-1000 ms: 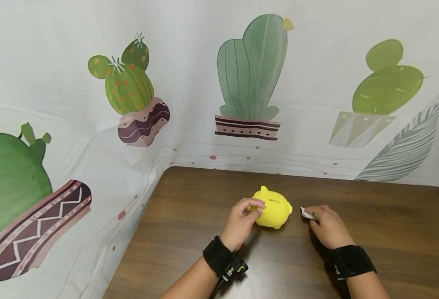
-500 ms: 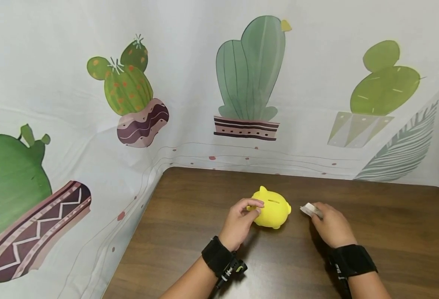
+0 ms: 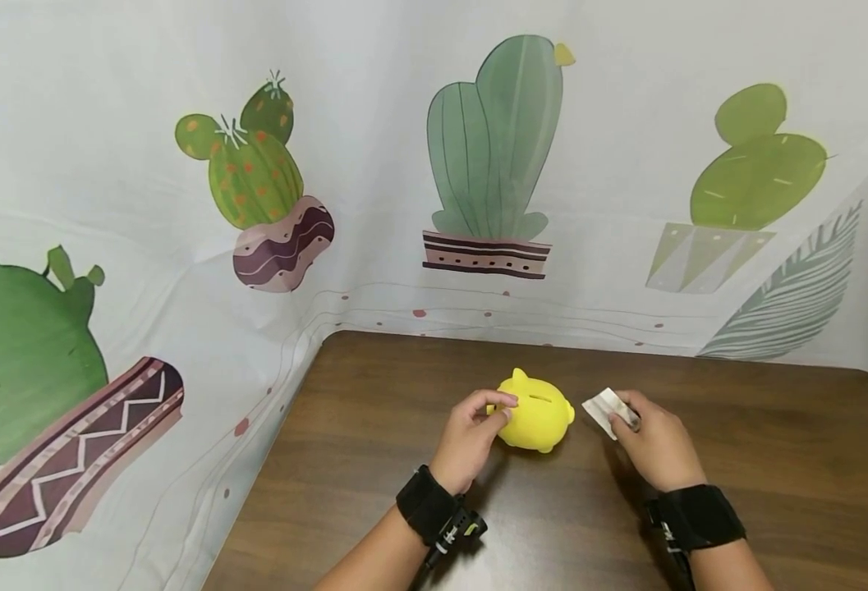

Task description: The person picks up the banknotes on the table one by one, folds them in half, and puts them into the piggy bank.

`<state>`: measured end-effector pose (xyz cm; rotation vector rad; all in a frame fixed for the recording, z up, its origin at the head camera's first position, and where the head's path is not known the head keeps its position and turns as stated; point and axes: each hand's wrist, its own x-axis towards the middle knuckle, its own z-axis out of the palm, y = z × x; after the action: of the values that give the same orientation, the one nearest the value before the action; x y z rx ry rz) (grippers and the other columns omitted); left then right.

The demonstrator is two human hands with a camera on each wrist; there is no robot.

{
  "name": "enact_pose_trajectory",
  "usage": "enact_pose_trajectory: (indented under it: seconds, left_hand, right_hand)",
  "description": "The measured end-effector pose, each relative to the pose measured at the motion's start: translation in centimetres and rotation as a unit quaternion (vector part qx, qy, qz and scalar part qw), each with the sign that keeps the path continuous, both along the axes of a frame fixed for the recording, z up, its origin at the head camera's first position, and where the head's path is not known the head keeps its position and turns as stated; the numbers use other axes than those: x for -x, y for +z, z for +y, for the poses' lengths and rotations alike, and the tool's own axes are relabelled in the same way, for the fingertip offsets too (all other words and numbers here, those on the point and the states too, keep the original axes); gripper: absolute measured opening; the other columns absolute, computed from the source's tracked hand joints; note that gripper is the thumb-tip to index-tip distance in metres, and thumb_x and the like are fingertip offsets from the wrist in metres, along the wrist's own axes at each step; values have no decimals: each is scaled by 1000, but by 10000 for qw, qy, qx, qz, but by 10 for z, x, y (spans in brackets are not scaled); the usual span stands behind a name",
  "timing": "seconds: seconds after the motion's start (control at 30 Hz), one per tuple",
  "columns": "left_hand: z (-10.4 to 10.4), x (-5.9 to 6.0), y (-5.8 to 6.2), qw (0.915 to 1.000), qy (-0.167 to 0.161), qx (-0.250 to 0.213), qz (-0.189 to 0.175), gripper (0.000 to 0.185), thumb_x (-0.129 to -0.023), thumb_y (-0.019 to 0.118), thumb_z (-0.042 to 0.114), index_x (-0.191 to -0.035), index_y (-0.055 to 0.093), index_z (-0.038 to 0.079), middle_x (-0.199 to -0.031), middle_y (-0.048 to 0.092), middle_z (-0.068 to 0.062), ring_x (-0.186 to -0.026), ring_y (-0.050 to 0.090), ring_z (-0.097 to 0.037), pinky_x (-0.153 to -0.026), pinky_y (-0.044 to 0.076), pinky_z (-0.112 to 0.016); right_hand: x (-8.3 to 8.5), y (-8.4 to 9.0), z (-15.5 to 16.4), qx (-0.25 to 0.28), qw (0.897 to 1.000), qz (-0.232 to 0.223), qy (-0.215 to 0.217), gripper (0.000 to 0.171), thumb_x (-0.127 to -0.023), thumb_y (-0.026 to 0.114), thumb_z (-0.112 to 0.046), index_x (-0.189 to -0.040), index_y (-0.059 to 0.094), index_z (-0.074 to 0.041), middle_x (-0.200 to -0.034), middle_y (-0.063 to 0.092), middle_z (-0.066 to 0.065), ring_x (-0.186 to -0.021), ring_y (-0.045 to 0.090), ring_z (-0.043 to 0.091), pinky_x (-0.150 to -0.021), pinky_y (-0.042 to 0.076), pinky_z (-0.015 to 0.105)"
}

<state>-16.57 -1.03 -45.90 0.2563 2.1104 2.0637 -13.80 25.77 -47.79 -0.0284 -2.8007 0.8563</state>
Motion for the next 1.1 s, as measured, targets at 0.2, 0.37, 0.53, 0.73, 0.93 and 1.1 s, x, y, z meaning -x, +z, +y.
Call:
enact_pose_trajectory:
  seconds: [0.2,0.37,0.53,0.73,0.93,1.1]
  left_hand:
    - [0,-1,3,9998,121,-138,-8,17,-95,62,7,-108,72,4,-121,63,-12,-77,47,-14,-67,42,-20]
    - [0,-1,4,9994,242,-264,-38,17,-94,63,6,-108,72,3,-120,63,-12,-80,52,-17,-71,46,-20]
    - [1,-2,5,9994,186,-307,-2,17,-93,64,6,-109,71,4,-117,64,-10,-85,57,-15,-75,50,-24]
    - [1,-4,6,9993,-19,-375,28,20,-93,65,6,-111,69,2,-118,65,-13,-97,62,-17,-82,53,-26]
    - [3,-5,7,9972,-247,-700,-98,26,-92,65,3,-118,68,1,-125,65,-15,-116,62,-29,-91,54,-22]
    - [4,-9,7,9954,-589,-747,-111,32,-93,65,4,-124,65,-1,-127,64,-21,-120,61,-34,-91,54,-18]
  right_hand:
    - [-3,9,-5,291,9987,406,23,34,-95,70,-15,-126,63,-5,-94,72,14,-71,57,15,-60,45,27]
    - [-6,17,-9,589,9948,827,120,35,-92,73,-12,-125,64,-6,-86,69,6,-67,52,1,-57,43,21]
    - [-8,23,-13,962,9917,812,245,37,-92,73,-11,-127,63,-6,-88,70,6,-68,52,-3,-58,45,20]
    - [-13,29,-19,1435,9874,559,372,38,-94,72,-12,-131,61,-8,-93,71,6,-72,54,-1,-61,47,19]
    - [-17,35,-30,1951,9775,447,662,38,-94,71,-11,-130,61,-8,-93,71,5,-73,57,0,-63,49,20]
    - [-21,36,-41,2164,9707,303,995,38,-93,71,-9,-130,61,-8,-92,70,3,-75,58,1,-63,50,22]
